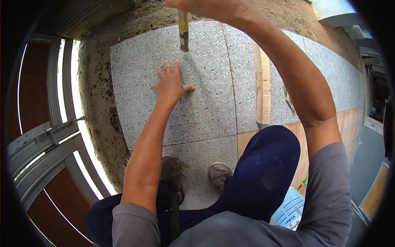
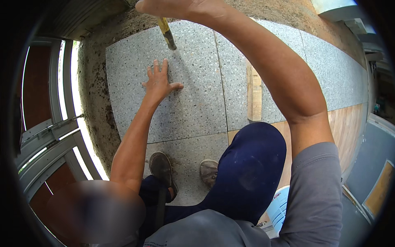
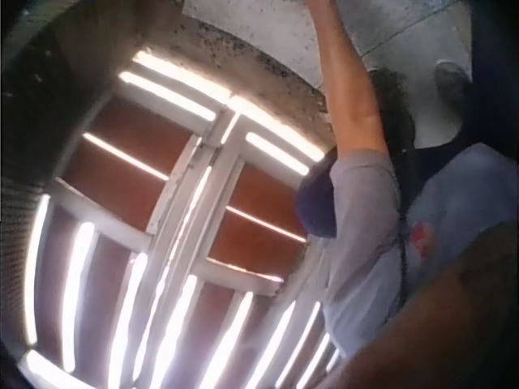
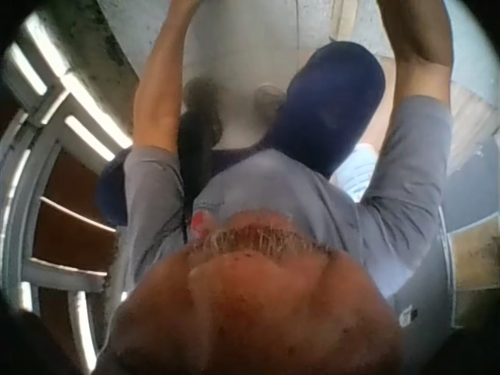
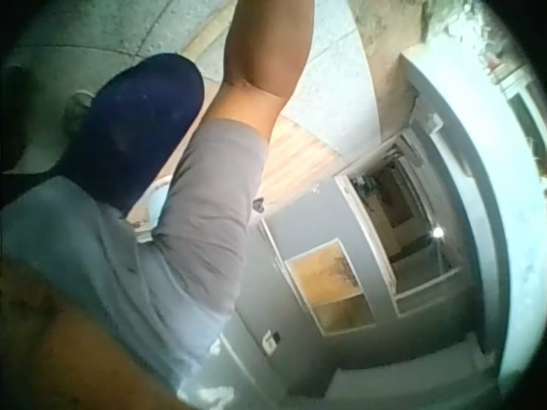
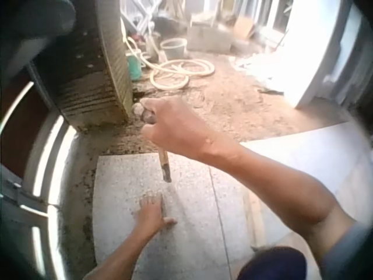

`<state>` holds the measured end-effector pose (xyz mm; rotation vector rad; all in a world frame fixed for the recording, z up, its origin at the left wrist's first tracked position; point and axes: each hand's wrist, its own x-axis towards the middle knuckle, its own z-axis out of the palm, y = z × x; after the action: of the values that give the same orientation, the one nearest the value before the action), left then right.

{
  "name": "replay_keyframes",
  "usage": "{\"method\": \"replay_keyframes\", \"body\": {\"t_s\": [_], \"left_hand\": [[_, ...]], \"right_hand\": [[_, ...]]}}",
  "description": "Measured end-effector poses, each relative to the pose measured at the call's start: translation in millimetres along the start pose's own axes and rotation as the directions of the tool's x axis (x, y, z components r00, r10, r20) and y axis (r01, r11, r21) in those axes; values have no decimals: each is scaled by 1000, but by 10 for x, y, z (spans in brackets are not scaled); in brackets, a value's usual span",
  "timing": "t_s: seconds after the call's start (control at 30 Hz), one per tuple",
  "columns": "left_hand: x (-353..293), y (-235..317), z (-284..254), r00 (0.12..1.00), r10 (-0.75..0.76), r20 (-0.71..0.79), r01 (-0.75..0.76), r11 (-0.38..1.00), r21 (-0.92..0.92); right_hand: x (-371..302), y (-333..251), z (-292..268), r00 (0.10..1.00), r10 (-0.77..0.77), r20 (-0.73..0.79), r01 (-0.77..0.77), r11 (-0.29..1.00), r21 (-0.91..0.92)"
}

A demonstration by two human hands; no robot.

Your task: The recorder is installing and leveling large floor tiles using a hammer and a wooden block.

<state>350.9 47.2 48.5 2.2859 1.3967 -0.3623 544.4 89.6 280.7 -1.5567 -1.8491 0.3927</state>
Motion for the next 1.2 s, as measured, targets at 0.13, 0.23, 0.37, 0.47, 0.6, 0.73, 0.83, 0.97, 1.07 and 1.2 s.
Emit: {"method": "replay_keyframes", "body": {"t_s": [0.13,0.23,0.37,0.47,0.6,0.73,0.83,0.97,1.07,1.2], "left_hand": [[7,59,-14,1000,5,6,-5,1000,-9],[1,6,-27,1000,-14,24,13,1000,12],[-26,-8,-67,1000,-15,20,15,1000,11],[-31,97,-81,999,14,30,-13,998,-58],[-38,30,-108,999,-6,36,8,999,-46],[-37,28,-95,999,-12,34,14,999,-42],[-24,81,-82,999,1,38,1,999,-39],[-34,35,-71,1000,10,20,-9,1000,-28],[-4,-49,-1,1000,4,4,-4,1000,24],[-16,-136,-24,1000,13,-20,-12,1000,28]], "right_hand": [[70,160,10,979,-164,-118,152,983,-101],[115,16,-43,988,-104,-117,96,993,-73],[188,-42,-3,998,20,-52,-27,992,-121],[153,174,166,977,-181,-117,154,965,-212],[206,107,127,998,-46,-36,42,993,-114],[117,96,120,996,-72,-59,68,995,-69],[69,154,154,999,-15,-35,11,996,-90],[-76,194,173,976,-135,-171,113,985,-133],[-269,129,-88,985,11,-173,-4,999,39],[-896,-262,-919,943,290,-163,-244,937,252]]}}
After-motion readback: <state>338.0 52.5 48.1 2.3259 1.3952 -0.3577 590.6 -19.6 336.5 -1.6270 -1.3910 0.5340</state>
